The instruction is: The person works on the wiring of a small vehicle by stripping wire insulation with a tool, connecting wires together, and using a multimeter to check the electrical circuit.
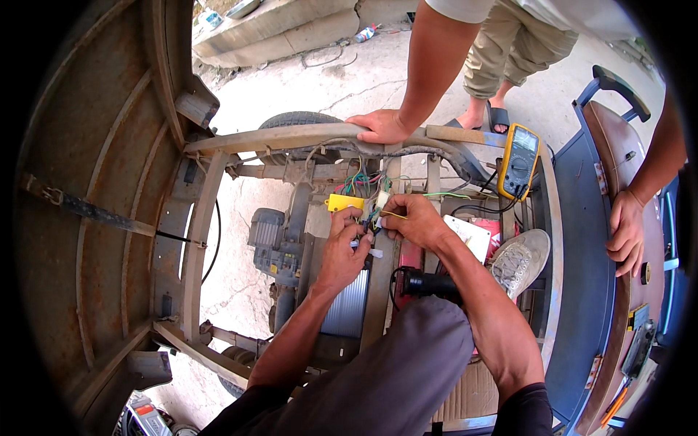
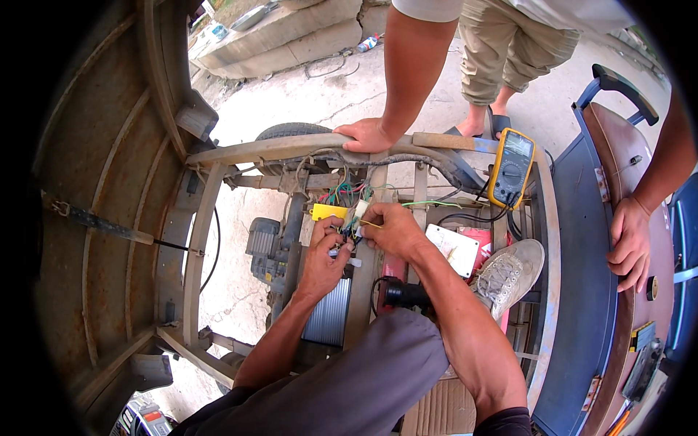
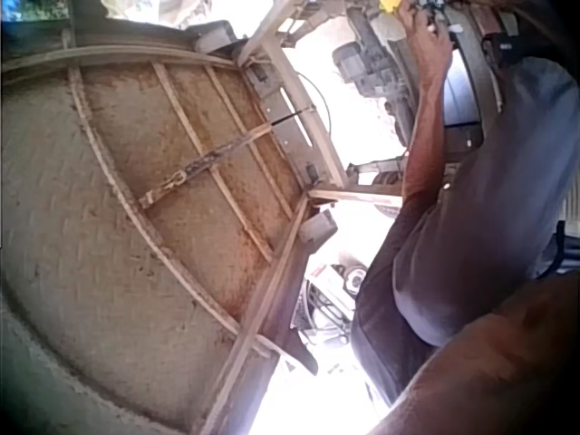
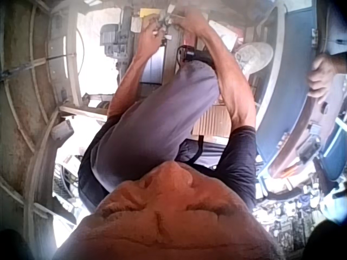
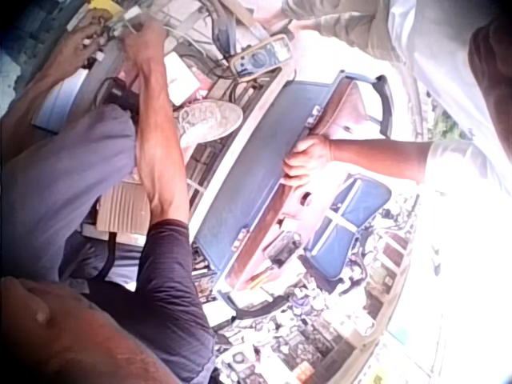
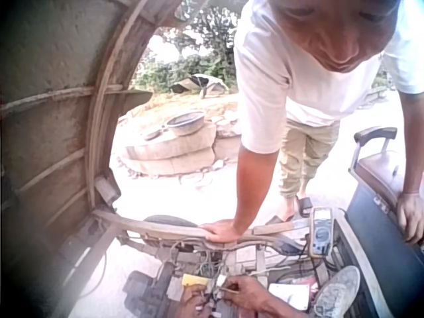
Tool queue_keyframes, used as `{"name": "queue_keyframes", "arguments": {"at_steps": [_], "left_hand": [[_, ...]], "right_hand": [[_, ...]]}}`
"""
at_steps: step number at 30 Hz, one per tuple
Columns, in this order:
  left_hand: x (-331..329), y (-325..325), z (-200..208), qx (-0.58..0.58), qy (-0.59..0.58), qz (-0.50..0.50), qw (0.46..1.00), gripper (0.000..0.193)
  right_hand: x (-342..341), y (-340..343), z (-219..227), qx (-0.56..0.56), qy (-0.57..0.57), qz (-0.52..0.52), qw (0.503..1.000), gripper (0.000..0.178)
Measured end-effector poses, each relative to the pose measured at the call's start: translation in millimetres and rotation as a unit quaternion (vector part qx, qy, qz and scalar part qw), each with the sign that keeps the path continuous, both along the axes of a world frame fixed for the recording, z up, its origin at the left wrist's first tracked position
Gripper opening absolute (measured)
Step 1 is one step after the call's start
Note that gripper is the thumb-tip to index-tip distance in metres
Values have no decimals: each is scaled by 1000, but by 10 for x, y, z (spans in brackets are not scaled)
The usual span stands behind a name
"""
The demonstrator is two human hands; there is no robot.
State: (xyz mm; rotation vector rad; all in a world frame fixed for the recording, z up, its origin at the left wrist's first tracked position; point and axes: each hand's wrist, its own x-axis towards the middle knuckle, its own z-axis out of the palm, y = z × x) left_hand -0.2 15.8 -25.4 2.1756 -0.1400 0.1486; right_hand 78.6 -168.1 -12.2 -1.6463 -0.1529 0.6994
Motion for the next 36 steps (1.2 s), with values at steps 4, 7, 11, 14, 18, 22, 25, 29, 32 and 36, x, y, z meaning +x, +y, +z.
{"name": "queue_keyframes", "arguments": {"at_steps": [4, 7, 11, 14, 18, 22, 25, 29, 32, 36], "left_hand": [[-2, 8, -13, -5, -6, -1, 1000, 12], [-2, -7, -4, -21, -3, 1, 1000, 11], [-18, 9, -28, -30, -24, 22, 999, 12], [0, 10, 3, 13, -80, 35, 996, 15], [-5, 16, 13, 2, -86, 43, 995, 18], [-26, 28, 41, -3, -74, 13, 997, 17], [-26, 15, 75, 17, -91, -36, 995, 17], [-43, 32, 1, 4, -83, -55, 995, 17], [-33, -23, 37, -14, -65, -42, 997, 18], [-22, -31, 27, -2, -53, -36, 998, 20]], "right_hand": [[4, -12, -34, -32, -34, 35, 998, 7], [5, -92, 45, -23, -9, 54, 998, 9], [-14, -110, 161, 38, 136, 7, 990, 12], [22, -159, 90, 51, 172, 21, 984, 13], [12, -141, 125, 51, 169, 30, 984, 13], [6, -118, 91, 70, 184, -3, 980, 13], [9, -125, 89, 73, 205, -26, 976, 14], [3, -115, 76, 70, 205, -18, 976, 15], [9, -140, 5, 68, 196, -13, 978, 14], [10, -144, -2, 57, 170, 12, 984, 11]]}}
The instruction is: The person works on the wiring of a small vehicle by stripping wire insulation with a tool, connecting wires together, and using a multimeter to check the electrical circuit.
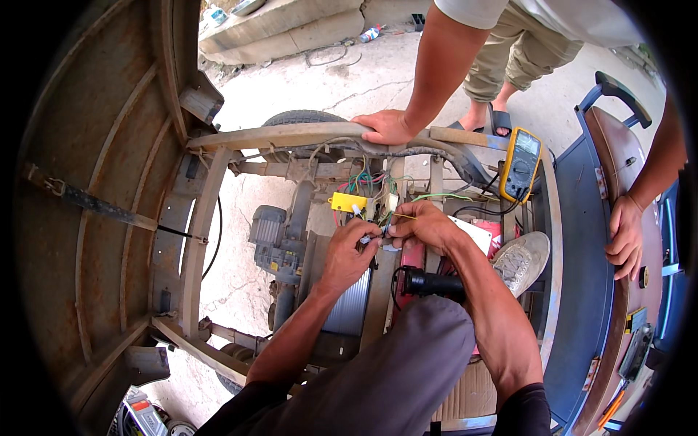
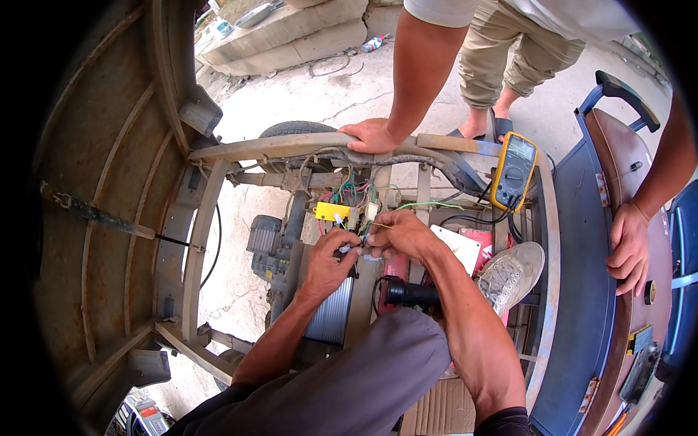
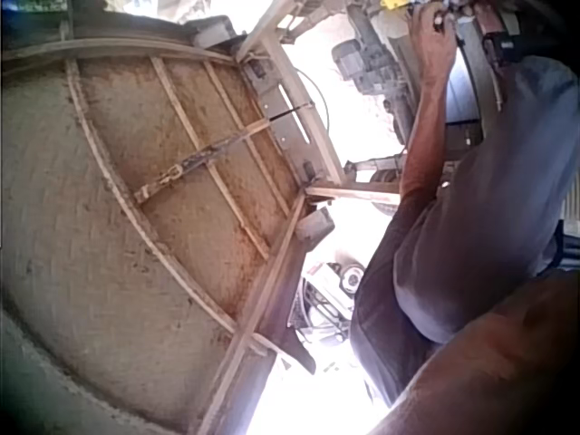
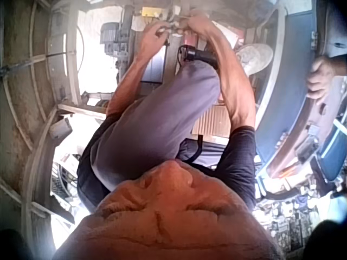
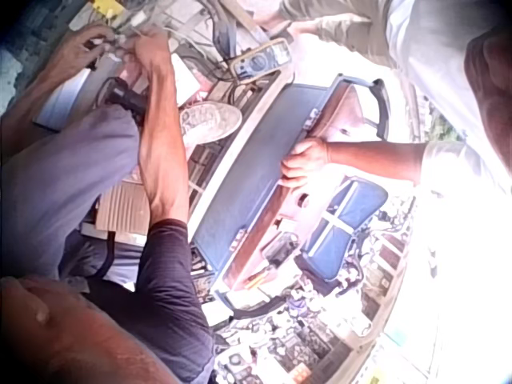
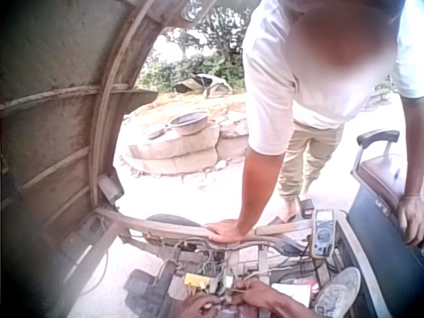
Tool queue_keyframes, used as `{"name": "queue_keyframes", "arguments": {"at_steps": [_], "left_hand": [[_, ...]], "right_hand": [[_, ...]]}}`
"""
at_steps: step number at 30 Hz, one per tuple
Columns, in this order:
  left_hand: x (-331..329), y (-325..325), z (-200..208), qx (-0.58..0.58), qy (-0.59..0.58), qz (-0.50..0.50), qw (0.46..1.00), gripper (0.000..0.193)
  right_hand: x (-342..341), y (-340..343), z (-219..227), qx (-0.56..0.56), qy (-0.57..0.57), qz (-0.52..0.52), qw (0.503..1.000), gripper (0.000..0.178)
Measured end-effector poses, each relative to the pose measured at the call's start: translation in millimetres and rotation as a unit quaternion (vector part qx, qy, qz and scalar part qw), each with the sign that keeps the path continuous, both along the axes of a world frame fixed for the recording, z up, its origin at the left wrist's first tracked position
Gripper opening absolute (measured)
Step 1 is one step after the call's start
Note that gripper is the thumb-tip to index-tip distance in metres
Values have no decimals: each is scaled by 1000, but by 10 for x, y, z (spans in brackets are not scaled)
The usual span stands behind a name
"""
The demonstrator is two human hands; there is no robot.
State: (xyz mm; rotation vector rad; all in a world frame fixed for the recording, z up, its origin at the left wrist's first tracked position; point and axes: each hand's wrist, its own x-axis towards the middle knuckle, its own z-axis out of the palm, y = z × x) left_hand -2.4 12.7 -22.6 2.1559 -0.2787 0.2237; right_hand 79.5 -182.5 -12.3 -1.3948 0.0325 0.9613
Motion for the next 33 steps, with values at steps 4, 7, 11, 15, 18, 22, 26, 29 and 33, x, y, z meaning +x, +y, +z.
{"name": "queue_keyframes", "arguments": {"at_steps": [4, 7, 11, 15, 18, 22, 26, 29, 33], "left_hand": [[-3, -6, -26, -30, 40, 15, 999, 21], [4, -10, -35, -37, 20, 11, 999, 23], [3, -23, 16, -37, 46, 22, 998, 24], [3, -17, 44, -45, 50, 11, 998, 24], [10, 3, 2, -54, 56, 2, 997, 24], [16, 28, -43, -48, 22, -10, 999, 22], [-10, 77, -118, -158, 134, 18, 978, 15], [-8, 83, -70, -209, 167, 27, 963, 13], [-3, 129, -57, -295, 166, 13, 941, 16]], "right_hand": [[-5, 1, 44, -18, -25, 19, 999, 9], [1, 0, 43, -26, -32, 20, 999, 10], [16, -10, -10, -36, -45, 44, 997, 10], [8, 5, -25, -36, -58, 46, 997, 11], [-6, 0, 1, -32, -76, 57, 995, 12], [-13, -2, 23, -28, -98, 62, 993, 13], [-13, -59, 226, -85, -154, 42, 983, 16], [-21, -85, 276, -56, -134, -45, 988, 18], [-13, -71, 263, -4, -161, -74, 984, 15]]}}
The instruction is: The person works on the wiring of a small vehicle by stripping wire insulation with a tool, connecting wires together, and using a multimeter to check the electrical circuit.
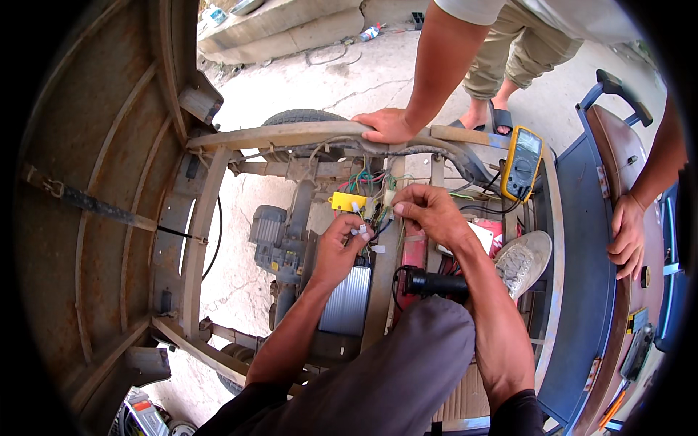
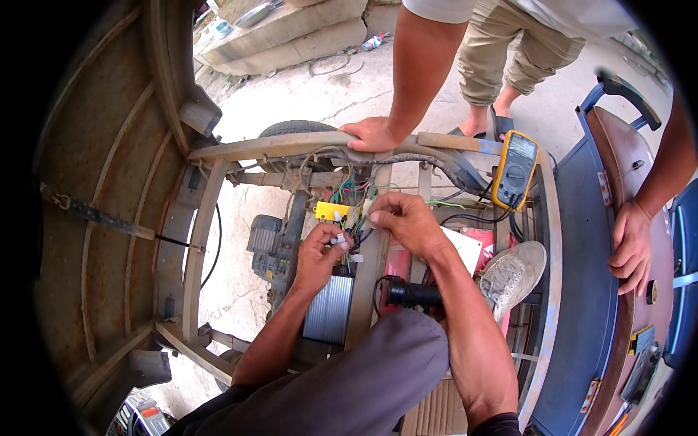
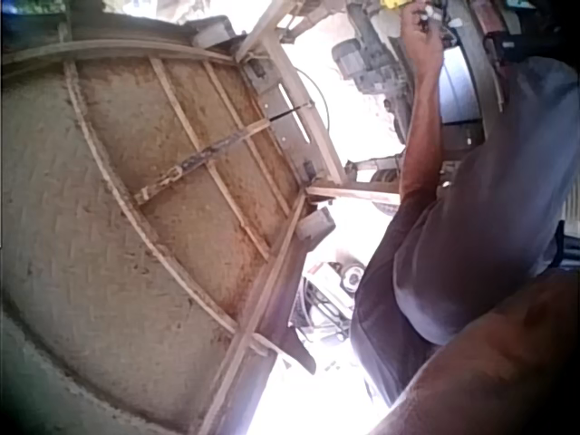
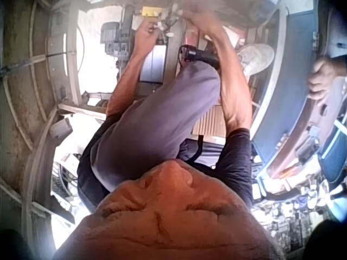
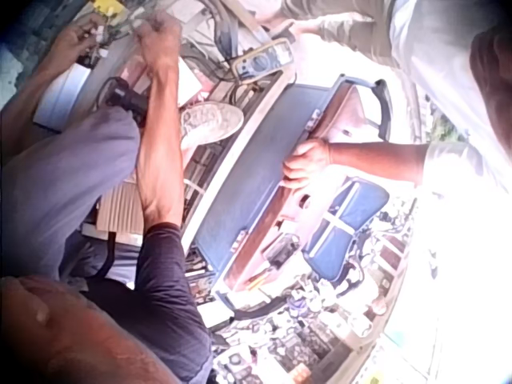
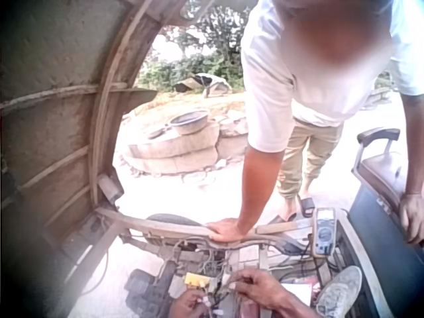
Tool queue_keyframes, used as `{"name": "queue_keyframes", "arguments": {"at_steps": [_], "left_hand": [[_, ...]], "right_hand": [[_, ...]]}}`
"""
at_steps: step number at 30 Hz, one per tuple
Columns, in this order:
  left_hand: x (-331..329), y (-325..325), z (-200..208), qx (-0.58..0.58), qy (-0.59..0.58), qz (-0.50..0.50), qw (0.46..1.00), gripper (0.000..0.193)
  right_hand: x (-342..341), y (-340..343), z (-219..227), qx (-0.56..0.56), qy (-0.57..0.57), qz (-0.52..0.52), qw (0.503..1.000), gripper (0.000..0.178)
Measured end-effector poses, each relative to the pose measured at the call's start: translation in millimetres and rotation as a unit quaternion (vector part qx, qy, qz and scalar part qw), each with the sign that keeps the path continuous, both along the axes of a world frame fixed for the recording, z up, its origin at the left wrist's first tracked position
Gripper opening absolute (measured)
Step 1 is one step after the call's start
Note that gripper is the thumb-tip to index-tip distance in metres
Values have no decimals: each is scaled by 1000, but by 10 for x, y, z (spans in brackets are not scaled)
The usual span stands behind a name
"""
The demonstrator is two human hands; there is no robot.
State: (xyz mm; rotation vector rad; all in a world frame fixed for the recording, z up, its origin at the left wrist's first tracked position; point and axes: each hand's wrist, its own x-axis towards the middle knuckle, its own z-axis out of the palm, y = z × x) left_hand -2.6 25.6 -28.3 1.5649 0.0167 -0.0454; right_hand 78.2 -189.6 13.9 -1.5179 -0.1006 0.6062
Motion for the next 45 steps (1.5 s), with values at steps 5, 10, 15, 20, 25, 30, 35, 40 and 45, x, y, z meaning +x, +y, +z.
{"name": "queue_keyframes", "arguments": {"at_steps": [5, 10, 15, 20, 25, 30, 35, 40, 45], "left_hand": [[-19, 61, 45, 50, 26, 11, 998, 24], [-6, 4, 76, 319, -144, -24, 937, 24], [22, -167, 239, 408, -316, -53, 855, 11], [73, -318, 56, 218, -34, 31, 975, 22], [122, -435, -91, 229, -84, -8, 970, 32], [193, -295, -240, 179, -65, 25, 981, 19], [206, -409, -255, 238, -111, -14, 965, 17], [224, -431, -390, 227, -128, -16, 965, 17], [386, -87, -437, 320, -93, 17, 943, 20]], "right_hand": [[-55, 110, 30, 1, -45, 26, 999, 15], [-48, 114, -87, -89, -134, 58, 985, 15], [-78, 80, 45, -221, -293, 80, 927, 13], [-97, 144, 118, -314, -342, 94, 881, 27], [-151, 61, 163, -275, -323, 50, 904, 36], [-128, 219, 3, -255, -337, 29, 906, 42], [-216, -19, 21, -250, -324, -50, 911, 34], [-781, -637, 816, -205, -311, -331, 867, 31], [-2123, -1906, 1710, -453, -450, -534, 554, 27]]}}
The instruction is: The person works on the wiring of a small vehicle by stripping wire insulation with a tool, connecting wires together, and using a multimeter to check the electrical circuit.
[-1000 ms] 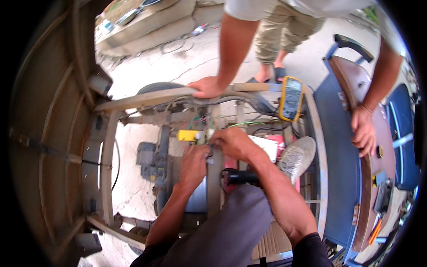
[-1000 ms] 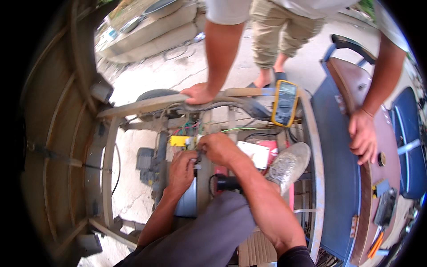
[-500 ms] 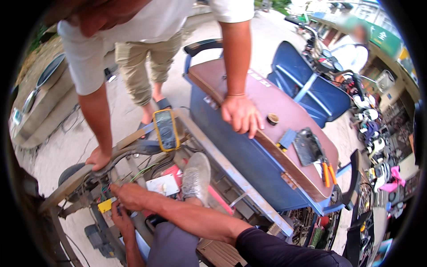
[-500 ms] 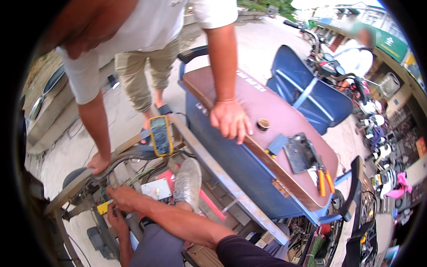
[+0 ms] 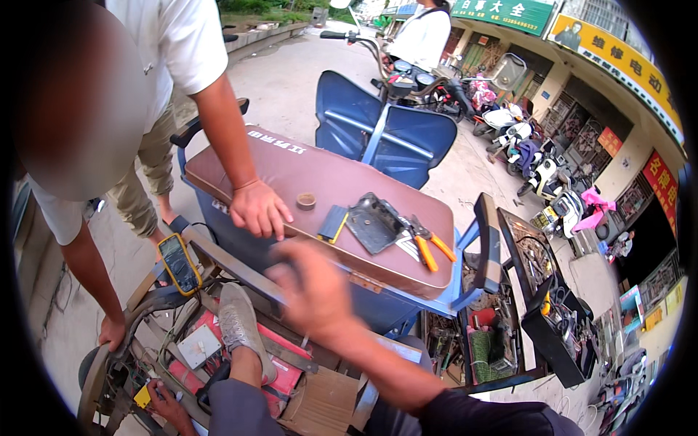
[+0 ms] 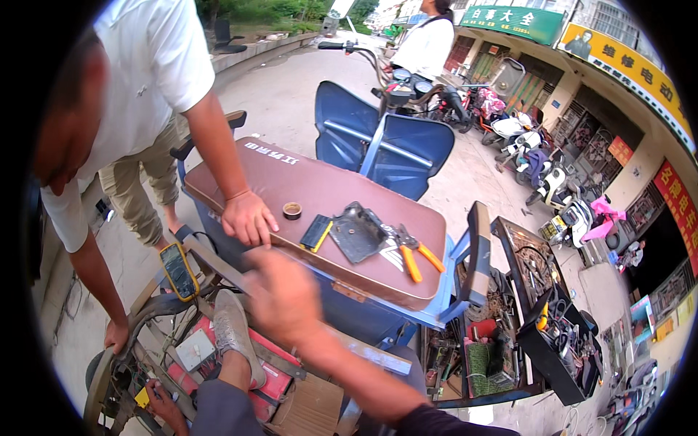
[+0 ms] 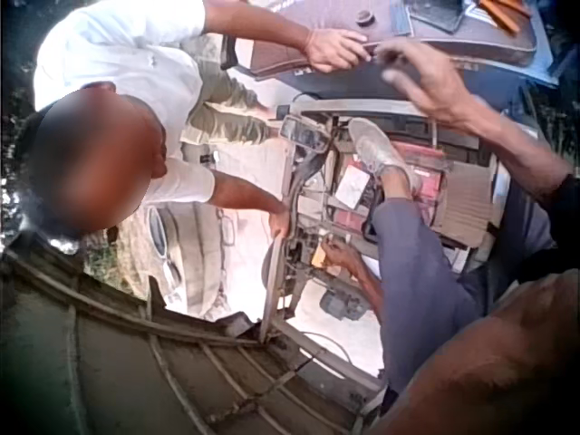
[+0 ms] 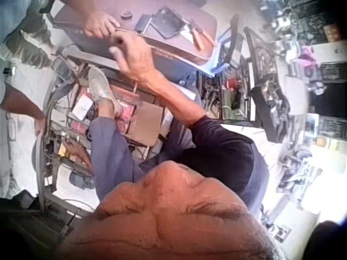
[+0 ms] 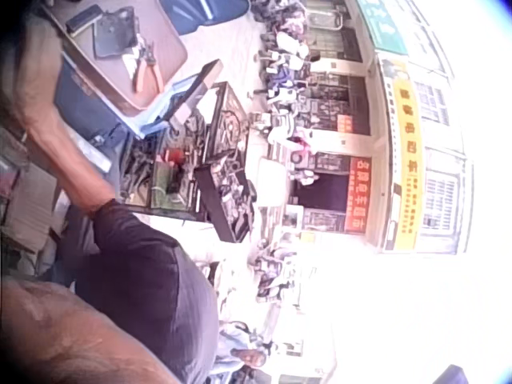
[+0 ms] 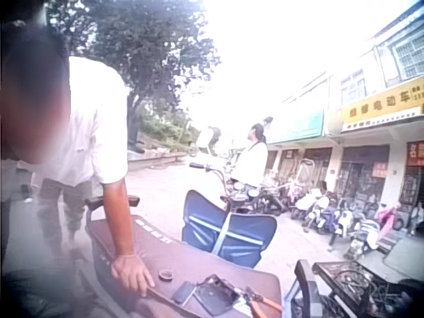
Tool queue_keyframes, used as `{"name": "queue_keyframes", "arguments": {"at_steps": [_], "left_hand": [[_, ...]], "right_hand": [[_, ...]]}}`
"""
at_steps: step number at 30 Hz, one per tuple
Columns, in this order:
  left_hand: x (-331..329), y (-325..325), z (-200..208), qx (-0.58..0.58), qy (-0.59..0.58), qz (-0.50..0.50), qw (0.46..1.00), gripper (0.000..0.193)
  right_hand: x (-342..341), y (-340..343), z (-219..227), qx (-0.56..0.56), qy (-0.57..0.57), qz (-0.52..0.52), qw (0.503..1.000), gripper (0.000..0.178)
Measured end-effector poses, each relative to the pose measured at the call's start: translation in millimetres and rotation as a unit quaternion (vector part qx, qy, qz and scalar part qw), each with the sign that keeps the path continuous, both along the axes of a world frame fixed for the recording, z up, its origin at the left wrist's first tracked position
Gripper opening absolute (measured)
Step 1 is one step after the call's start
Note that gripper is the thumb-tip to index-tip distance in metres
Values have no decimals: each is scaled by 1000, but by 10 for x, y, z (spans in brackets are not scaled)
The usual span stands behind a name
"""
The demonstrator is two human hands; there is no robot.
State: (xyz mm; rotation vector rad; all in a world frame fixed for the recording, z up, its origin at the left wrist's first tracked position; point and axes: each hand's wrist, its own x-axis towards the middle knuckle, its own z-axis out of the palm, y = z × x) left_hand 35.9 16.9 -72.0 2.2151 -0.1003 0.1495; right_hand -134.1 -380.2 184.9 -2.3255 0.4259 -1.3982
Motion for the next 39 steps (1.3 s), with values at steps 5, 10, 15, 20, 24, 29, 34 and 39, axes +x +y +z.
{"name": "queue_keyframes", "arguments": {"at_steps": [5, 10, 15, 20, 24, 29, 34, 39], "left_hand": [[-68, -234, 38, 0, -35, -26, 999, 20], [-113, -324, 98, -5, -56, -44, 997, 20], [-83, -240, 148, -16, -72, -53, 996, 20], [-148, -305, 129, -34, -74, -67, 994, 20], [-220, -323, 162, -43, -54, -72, 995, 20], [3, -10, -120, -97, -24, -32, 994, 25], [-198, -425, 208, -52, 17, -3, 999, 28], [-91, -359, 301, -166, -1, -15, 986, 18]], "right_hand": [[-1374, -1019, 381, -24, 152, -299, 942, 54], [-1750, -1333, 340, 106, 345, -422, 832, 71], [-1732, -1361, 291, 187, 445, -359, 799, 75], [-1943, -1510, 93, 179, 352, -398, 828, 78], [-2091, -1616, 60, 200, 271, -382, 861, 81], [-1744, -1349, 240, 193, 42, -225, 954, 49], [-1302, -531, 535, 351, 76, 13, 933, 40], [-152, 540, 126, 187, 284, 201, 919, 50]]}}
